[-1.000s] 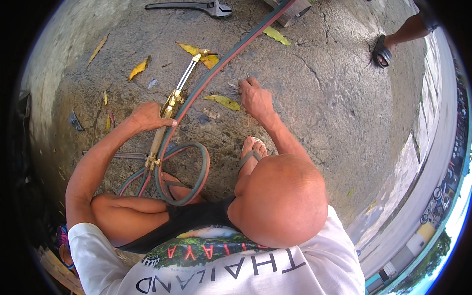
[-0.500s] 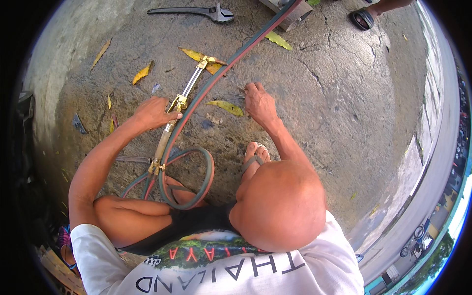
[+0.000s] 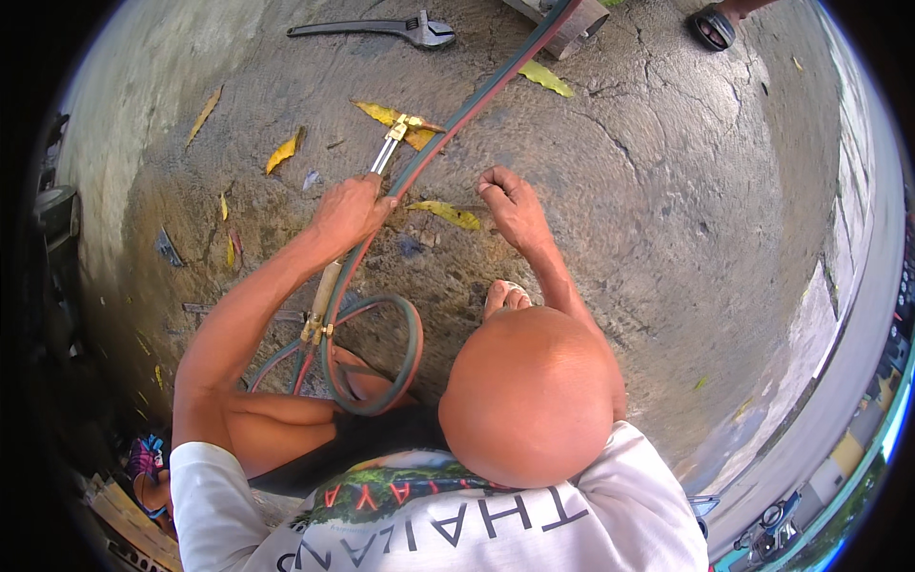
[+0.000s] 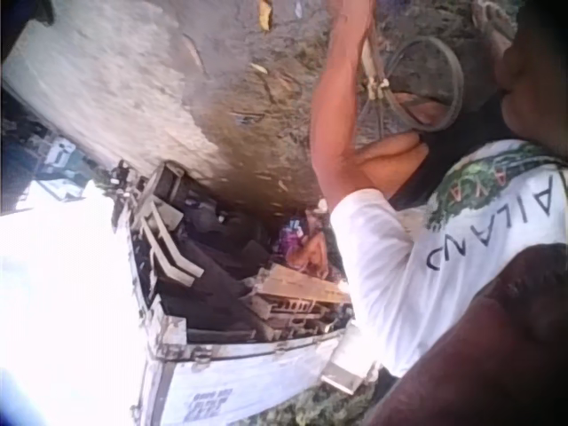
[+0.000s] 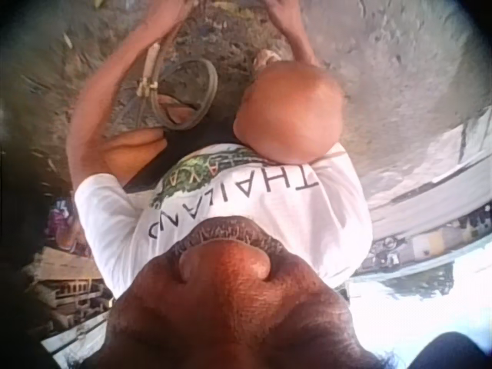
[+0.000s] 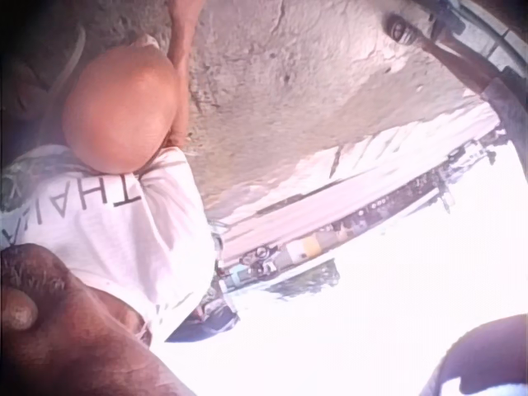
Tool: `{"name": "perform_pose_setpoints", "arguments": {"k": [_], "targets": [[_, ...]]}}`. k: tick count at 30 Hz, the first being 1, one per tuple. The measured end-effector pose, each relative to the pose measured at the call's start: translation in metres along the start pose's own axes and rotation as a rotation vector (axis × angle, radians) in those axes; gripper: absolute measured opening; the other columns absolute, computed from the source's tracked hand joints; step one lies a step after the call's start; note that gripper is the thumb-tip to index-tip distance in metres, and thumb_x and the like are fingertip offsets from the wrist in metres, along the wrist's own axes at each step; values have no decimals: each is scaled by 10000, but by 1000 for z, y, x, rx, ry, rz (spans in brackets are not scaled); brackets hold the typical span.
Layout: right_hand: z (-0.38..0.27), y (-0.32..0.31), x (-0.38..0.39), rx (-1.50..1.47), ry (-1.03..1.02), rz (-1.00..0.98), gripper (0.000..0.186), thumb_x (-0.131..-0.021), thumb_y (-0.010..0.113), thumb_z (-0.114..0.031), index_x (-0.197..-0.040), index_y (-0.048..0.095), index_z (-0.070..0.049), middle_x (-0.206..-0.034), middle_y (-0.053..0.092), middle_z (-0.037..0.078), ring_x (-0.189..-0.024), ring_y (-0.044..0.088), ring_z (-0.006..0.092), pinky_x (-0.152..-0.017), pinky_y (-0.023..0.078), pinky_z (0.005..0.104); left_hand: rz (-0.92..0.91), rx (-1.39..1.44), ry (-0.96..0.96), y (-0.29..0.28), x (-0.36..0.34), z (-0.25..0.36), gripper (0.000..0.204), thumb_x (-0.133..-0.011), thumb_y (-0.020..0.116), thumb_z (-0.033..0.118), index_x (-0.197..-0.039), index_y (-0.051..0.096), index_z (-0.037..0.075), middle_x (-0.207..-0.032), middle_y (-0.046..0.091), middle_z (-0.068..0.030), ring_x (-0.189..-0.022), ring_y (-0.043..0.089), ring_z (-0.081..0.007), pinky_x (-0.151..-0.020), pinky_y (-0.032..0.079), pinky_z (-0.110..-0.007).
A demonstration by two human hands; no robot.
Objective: The person sits on the ground and uses a thin wire to clean the tip of a welding torch. After cleaning, the person ignites the torch to produce a flame.
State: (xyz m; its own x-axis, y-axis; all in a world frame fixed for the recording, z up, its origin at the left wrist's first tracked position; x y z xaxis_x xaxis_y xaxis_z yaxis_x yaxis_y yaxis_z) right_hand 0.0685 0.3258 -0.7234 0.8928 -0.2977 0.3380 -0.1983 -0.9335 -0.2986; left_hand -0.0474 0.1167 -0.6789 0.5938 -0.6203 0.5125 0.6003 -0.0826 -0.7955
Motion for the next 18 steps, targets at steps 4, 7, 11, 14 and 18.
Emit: {"name": "perform_pose_setpoints", "arguments": {"k": [4, 7, 11, 14, 18], "targets": [[1, -1, 1, -85, -31, 56, 248, -984, 536, -257, -1009, 619, -25, -839, 628, 71, -823, 626, 192, -770, 489, 380, -68, 57, -312, 9, -13, -49, 719, -866, 788, 532, -1164, 611, -98, -1013, 692, -292, -963, 705, -435, -817, 562, -546], [0, -3, -4, -256, -20, 87, 220, -1008, 515, -221, -1007, 603, -20, -808, 591, 56, -796, 619, 172, -755, 512, 363, 0, -21, -333, 23, 5, -55, 1014, -730, 864, 629, -1357, 521, -90, -1158, 669, -302, -1086, 677, -437, -903, 569, -527], [12, -6, -13, -519, 66, 103, 202, -1035, 501, -187, -1036, 599, -10, -749, 554, 32, -710, 612, 144, -659, 538, 341, -88, -107, -345, 38, 22, -55, 1173, -656, 929, 575, -1512, 363, 6, -1226, 654, -308, -1146, 657, -441, -945, 561, -512], [13, -4, -14, -447, 145, 58, 231, -1043, 517, -209, -1088, 612, -3, -722, 555, 35, -631, 588, 141, -575, 524, 341, -177, -84, -358, 49, 26, -70, 1111, -674, 939, 503, -1510, 373, 40, -1174, 686, -286, -1125, 675, -415, -928, 553, -526], [4, 0, -16, -187, 171, 57, 294, -1044, 546, -256, -1171, 625, -2, -715, 586, 57, -589, 558, 139, -531, 492, 358, -127, 81, -375, 57, 27, -86, 1046, -710, 937, 404, -1509, 374, 32, -1162, 699, -271, -1122, 673, -431, -941, 542, -522]]}}
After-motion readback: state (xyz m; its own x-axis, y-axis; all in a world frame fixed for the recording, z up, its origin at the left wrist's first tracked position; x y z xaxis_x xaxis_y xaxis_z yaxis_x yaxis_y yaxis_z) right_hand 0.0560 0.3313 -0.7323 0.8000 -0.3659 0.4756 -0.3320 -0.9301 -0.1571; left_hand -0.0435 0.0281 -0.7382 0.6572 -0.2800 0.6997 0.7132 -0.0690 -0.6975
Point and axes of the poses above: each hand's wrist, its own x-axis away from the middle knuckle, its own y-axis out of the palm, z = x × y, the point moved 10 cm from there along -x, towards the middle knuckle
